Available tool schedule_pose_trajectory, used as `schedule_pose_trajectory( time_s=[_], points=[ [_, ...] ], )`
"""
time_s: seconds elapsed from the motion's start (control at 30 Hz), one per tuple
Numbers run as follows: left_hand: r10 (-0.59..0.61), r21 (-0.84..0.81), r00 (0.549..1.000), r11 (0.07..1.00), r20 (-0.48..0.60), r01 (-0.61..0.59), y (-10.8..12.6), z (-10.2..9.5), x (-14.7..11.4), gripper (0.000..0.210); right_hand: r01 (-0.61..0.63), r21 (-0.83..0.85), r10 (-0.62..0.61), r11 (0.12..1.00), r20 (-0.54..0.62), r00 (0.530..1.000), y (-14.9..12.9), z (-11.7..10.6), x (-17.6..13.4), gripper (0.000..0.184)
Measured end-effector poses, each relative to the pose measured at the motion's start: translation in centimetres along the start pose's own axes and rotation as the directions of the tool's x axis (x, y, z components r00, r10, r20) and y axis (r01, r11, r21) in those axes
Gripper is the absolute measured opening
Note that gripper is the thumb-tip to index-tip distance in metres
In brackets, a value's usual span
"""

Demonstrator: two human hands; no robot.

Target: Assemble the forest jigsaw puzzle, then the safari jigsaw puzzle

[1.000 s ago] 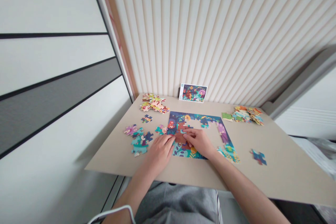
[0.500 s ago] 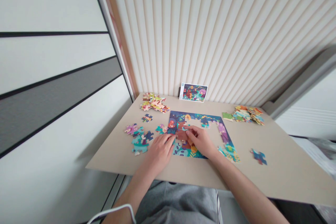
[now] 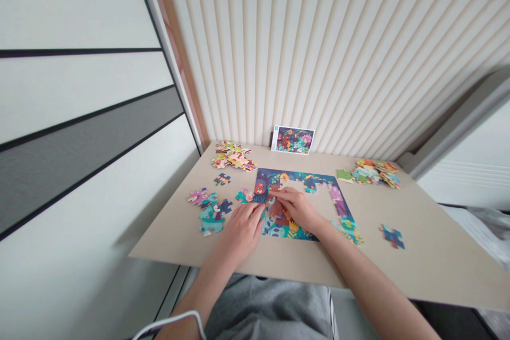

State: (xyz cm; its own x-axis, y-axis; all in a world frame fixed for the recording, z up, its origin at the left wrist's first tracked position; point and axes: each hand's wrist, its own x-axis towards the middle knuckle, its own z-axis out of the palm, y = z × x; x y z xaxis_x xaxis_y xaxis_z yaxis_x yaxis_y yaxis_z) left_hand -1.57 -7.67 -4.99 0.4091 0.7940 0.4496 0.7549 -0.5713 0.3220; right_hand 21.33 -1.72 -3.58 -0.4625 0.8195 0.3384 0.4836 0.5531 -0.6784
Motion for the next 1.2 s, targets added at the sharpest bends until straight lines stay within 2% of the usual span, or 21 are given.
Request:
schedule_pose_trajectory(
  time_s=[0.2, 0.37, 0.57, 0.83, 1.2],
  points=[
    [0.009, 0.004, 1.0, 1.0, 0.008, -0.009, -0.1, 0.0, -0.1, 0.039, 0.052, -0.103, -0.051, 0.993, 0.015, 0.999, -0.3, -0.3, -0.2, 0.035],
    [0.03, 0.023, 0.999, 0.999, 0.035, -0.031, 0.1, -0.3, 0.0, 0.03, 0.065, -0.188, -0.062, 0.98, 0.019, 0.998, -0.6, -1.2, -1.4, 0.026],
    [0.064, 0.023, 0.996, 0.998, 0.055, -0.065, 0.2, -0.6, 0.1, 0.025, 0.113, -0.286, -0.096, 0.952, 0.07, 0.993, -0.5, -0.8, -2.6, 0.027],
    [0.032, 0.029, 0.999, 0.999, 0.031, -0.033, 0.2, -0.6, 0.1, 0.021, 0.129, -0.303, -0.104, 0.944, 0.096, 0.99, -0.6, -1.3, -2.7, 0.019],
    [-0.006, 0.033, 1.0, 0.999, 0.019, 0.006, 0.2, -0.6, 0.1, 0.023, 0.198, -0.3, -0.149, 0.933, 0.179, 0.972, -0.8, -1.8, -3.0, 0.024]
  ],
)
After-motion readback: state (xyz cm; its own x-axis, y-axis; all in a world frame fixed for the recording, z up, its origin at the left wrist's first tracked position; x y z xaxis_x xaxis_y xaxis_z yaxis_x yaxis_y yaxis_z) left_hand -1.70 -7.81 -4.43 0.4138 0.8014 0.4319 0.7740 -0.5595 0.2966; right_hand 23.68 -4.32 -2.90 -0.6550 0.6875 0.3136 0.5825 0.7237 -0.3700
